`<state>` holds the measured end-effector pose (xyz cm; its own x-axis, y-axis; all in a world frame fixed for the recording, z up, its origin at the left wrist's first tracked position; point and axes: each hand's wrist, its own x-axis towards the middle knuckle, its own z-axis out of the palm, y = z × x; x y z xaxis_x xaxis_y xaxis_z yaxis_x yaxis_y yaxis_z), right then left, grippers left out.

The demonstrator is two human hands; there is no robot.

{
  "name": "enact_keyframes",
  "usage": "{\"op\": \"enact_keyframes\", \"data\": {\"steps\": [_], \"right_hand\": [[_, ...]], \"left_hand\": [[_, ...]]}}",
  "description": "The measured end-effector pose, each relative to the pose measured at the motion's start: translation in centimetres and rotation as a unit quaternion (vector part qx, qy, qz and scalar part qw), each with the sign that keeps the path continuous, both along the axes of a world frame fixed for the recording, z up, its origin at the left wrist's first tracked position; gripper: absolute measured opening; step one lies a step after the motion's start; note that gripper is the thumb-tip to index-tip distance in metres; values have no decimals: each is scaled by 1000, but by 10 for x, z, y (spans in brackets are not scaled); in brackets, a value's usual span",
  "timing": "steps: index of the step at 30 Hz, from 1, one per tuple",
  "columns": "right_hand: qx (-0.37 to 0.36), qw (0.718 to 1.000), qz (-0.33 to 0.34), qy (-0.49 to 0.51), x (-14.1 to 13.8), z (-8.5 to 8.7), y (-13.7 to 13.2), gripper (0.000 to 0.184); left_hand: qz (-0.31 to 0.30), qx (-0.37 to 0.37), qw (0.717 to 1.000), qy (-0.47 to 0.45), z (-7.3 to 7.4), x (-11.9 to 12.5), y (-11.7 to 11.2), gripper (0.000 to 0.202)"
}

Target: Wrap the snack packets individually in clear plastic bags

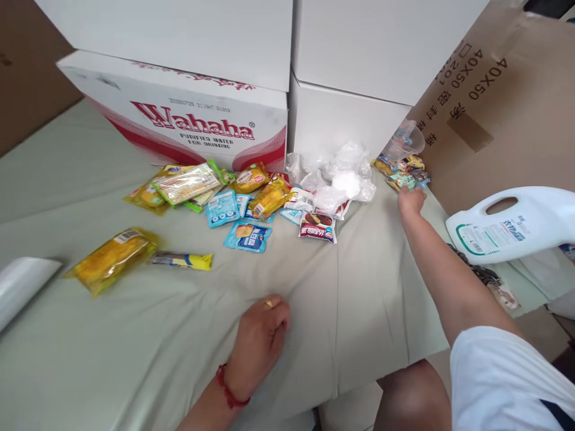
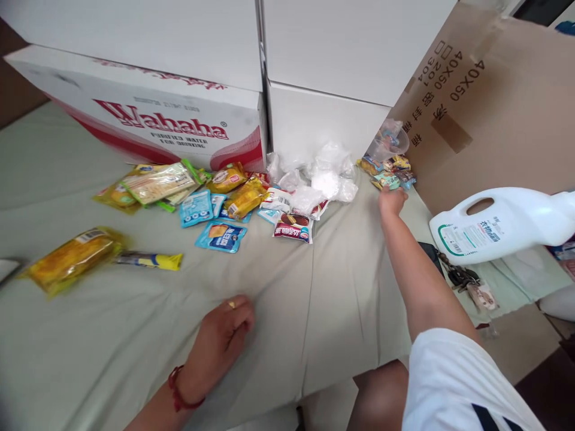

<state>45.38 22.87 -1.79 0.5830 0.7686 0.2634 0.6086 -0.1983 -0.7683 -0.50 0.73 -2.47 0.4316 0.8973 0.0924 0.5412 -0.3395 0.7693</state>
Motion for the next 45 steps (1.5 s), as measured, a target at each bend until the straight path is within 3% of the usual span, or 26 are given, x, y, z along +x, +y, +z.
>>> {"op": "enact_keyframes", "data": {"steps": [3,5,8,10,12,13,15,19,24,28,30,33,37,42,45], "right_hand": [[5,1000,-12,9,-26,10,-40,33],[4,1000,20,14,-50,24,-59,30],[-3,988,149,-39,-89,54,-71,24],[-21,946,287,-152,-113,71,-66,24],[-56,879,383,-277,-133,79,-54,34],[-84,858,397,-313,-141,80,-46,40],[-147,848,387,-332,-154,75,-31,44],[-186,869,350,-296,-168,65,-17,29],[-121,919,288,-242,-185,75,-18,21],[1,968,231,-99,-216,83,0,28],[-1,970,239,-55,-235,80,13,23],[-60,962,259,-52,-257,70,24,12],[-43,970,238,-23,-268,63,19,8],[-14,974,210,80,-269,68,0,20],[-7,966,220,134,-274,75,-14,25]], "left_hand": [[-62,-23,992,111,4,1,-3,23],[-87,-48,980,171,11,1,-1,23],[-115,-68,968,213,22,-1,2,25],[-136,-71,963,220,26,-4,3,27],[-153,-68,961,220,28,-8,2,30],[-159,-64,960,219,29,-10,2,30],[-168,-50,962,211,29,-14,-1,31],[-182,-17,966,181,27,-20,-3,26],[-194,6,966,170,23,-25,-1,25],[-195,6,967,163,24,-27,-1,25],[-198,2,967,160,25,-28,0,25],[-192,-3,969,155,27,-28,2,24],[-169,-10,978,122,27,-28,4,22],[-70,-50,994,68,31,-31,7,27],[9,-86,996,-17,33,-32,11,28]]}}
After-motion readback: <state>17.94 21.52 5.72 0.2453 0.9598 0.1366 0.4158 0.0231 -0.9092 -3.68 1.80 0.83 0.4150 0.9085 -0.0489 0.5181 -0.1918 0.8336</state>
